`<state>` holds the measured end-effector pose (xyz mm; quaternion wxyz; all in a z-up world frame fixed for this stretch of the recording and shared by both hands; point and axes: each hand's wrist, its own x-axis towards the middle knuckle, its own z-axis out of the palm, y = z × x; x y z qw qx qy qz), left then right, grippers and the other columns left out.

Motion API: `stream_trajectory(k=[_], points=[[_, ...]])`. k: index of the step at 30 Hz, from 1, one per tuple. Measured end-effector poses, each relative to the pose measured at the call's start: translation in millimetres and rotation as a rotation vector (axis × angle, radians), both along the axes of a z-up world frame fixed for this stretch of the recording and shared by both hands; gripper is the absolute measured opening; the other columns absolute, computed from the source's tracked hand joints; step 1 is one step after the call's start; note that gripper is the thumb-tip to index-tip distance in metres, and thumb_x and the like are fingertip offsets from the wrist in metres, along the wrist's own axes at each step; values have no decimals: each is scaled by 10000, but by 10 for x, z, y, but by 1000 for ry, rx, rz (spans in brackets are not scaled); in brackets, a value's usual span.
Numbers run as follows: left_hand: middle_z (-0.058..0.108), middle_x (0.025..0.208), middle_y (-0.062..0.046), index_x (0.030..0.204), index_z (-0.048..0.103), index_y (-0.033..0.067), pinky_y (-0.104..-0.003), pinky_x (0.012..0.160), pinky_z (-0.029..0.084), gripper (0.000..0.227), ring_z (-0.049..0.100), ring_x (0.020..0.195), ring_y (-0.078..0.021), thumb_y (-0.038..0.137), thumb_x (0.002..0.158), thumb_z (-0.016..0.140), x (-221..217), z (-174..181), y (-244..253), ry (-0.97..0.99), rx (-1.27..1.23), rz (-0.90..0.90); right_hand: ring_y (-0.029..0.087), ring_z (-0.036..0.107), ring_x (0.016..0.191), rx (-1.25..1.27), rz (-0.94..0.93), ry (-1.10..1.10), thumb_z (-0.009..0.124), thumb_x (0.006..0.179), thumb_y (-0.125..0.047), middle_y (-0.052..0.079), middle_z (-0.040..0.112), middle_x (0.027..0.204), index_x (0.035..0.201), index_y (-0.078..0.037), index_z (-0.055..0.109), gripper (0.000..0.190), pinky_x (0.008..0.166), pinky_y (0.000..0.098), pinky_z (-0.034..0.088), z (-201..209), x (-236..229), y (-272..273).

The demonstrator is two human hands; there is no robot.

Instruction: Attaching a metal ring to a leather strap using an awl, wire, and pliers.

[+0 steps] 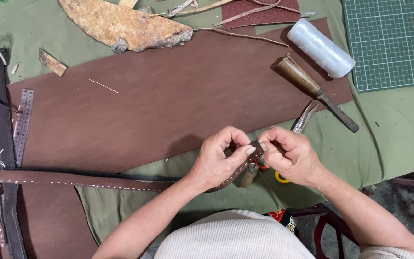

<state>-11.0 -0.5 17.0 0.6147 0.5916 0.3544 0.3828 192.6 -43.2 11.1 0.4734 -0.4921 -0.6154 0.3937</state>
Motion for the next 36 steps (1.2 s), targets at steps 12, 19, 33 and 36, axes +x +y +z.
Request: stream_trajectory(k=[12, 19, 33, 36], points=[[728, 803, -25, 1019, 765, 112, -310, 747, 580, 136, 687, 768, -138, 71, 890, 762, 85, -65, 41, 97, 81, 83, 180, 741, 708, -217, 75, 218, 646, 942, 15, 151, 765, 750, 994, 76, 747, 129, 708, 344, 618, 139, 19, 57], [719, 755, -9, 1021, 785, 77, -278, 709, 568, 151, 601, 741, -48, 89, 870, 788, 92, 87, 44, 3, -144, 87, 159, 715, 675, -141, -31, 204, 681, 930, 45, 136, 731, 732, 938, 76, 737, 64, 667, 345, 655, 267, -90, 86], [680, 690, -68, 978, 721, 40, -310, 644, 587, 109, 672, 668, -142, 97, 1013, 635, -3, 176, 167, -55, -60, 138, 144, 582, 822, -151, -211, 287, 549, 1070, -281, 83, 627, 817, 1174, -22, 602, 284, 737, 298, 510, -415, -520, -83], [648, 717, -95, 1006, 691, 26, -357, 638, 565, 119, 610, 709, -131, 125, 1021, 626, -55, 242, 177, -21, -33, 170, 207, 661, 719, -226, -116, 534, 511, 1078, -193, 64, 491, 499, 1211, 3, 471, 241, 713, 349, 622, -371, -595, -178]])
